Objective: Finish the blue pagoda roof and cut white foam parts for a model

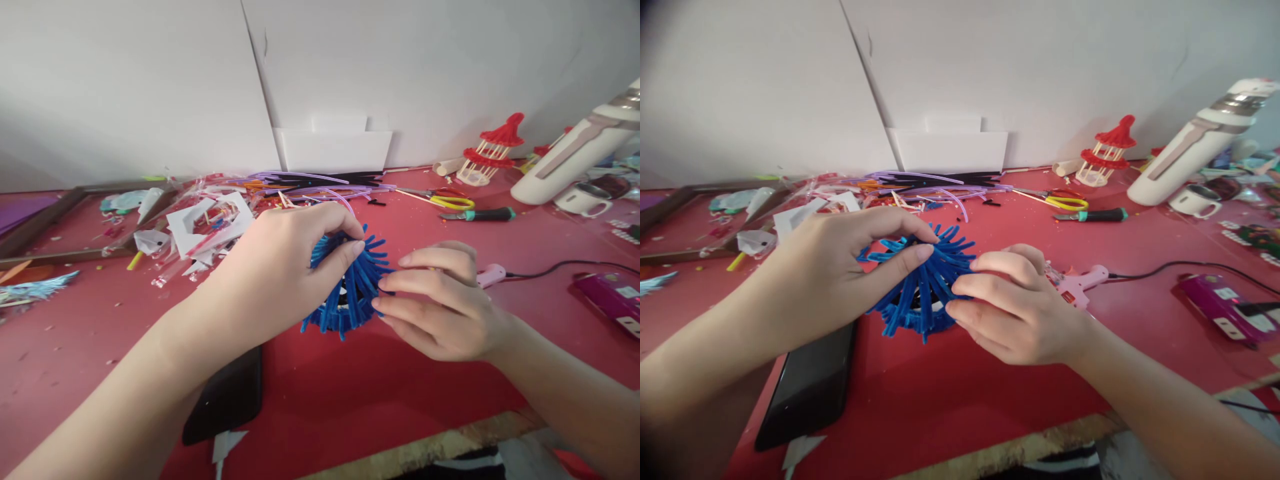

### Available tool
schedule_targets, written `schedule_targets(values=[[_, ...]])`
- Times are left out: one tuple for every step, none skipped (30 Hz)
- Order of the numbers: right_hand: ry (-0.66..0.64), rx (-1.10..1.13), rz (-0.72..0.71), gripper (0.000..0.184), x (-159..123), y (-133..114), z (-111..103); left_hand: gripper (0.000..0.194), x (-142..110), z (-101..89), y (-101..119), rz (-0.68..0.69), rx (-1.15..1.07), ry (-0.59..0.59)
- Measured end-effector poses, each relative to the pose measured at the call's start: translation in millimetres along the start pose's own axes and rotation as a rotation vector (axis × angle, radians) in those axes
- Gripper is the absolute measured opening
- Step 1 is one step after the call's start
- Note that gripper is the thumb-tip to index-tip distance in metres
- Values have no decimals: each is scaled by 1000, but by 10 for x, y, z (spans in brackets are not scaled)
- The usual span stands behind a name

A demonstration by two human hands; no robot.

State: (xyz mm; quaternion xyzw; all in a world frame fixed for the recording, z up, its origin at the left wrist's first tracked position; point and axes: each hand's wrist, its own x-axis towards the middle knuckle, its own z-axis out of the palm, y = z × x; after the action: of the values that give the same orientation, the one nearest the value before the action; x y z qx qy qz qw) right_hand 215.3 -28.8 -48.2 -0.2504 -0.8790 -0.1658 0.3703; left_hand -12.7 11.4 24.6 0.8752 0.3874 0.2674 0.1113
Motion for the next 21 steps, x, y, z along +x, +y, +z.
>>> schedule_targets(values=[[3, -11, -4, 17, -3, -1, -3, 7, 1, 0, 2, 0, 1, -1], [6, -18, -3, 17, -3, -5, -6, 7, 3, 0, 3, 0, 2, -1], [7, -21, 1, 16, -1, -11, -9, 8, 5, 0, 3, -4, 4, -2], [9, -22, 7, 14, 4, -18, -12, 8, 8, 1, 3, -8, 5, -2], [14, -22, 12, 13, 9, -27, -14, 8, 10, 1, 2, -9, 5, -1], [17, -20, 18, 11, 14, -37, -15, 8, 11, 2, 1, -11, 4, -1], [20, -16, 21, 9, 19, -47, -15, 8, 12, 2, 1, -7, 4, 2], [24, -10, 24, 8, 21, -56, -15, 8, 13, 2, 1, -3, 4, 4], [24, -4, 26, 8, 23, -63, -13, 8, 13, 2, 2, 3, 5, 6], [23, 2, 28, 8, 22, -69, -12, 8, 13, 2, 3, 9, 8, 9], [23, 6, 31, 8, 20, -73, -9, 8, 13, 3, 4, 11, 11, 9], [26, 10, 34, 8, 18, -75, -7, 9, 14, 4, 5, 11, 15, 10], [29, 14, 36, 7, 16, -75, -5, 9, 15, 6, 6, 10, 16, 10], [30, 17, 39, 7, 15, -74, -2, 9, 16, 7, 6, 8, 15, 6], [31, 17, 42, 7, 15, -73, 1, 9, 17, 8, 6, 6, 14, 6], [31, 14, 46, 7, 17, -72, 3, 8, 18, 9, 5, 1, 13, 2], [30, 12, 49, 7, 20, -72, 5, 8, 18, 8, 5, -2, 12, 0], [30, 9, 51, 8, 23, -71, 6, 8, 18, 7, 5, -4, 13, -2], [31, 7, 48, 9, 25, -71, 7, 8, 18, 5, 6, -6, 14, -5], [29, 5, 43, 9, 25, -69, 7, 8, 17, 4, 7, -7, 16, -4], [24, 3, 35, 9, 21, -65, 7, 8, 15, 3, 9, -8, 17, -7]])
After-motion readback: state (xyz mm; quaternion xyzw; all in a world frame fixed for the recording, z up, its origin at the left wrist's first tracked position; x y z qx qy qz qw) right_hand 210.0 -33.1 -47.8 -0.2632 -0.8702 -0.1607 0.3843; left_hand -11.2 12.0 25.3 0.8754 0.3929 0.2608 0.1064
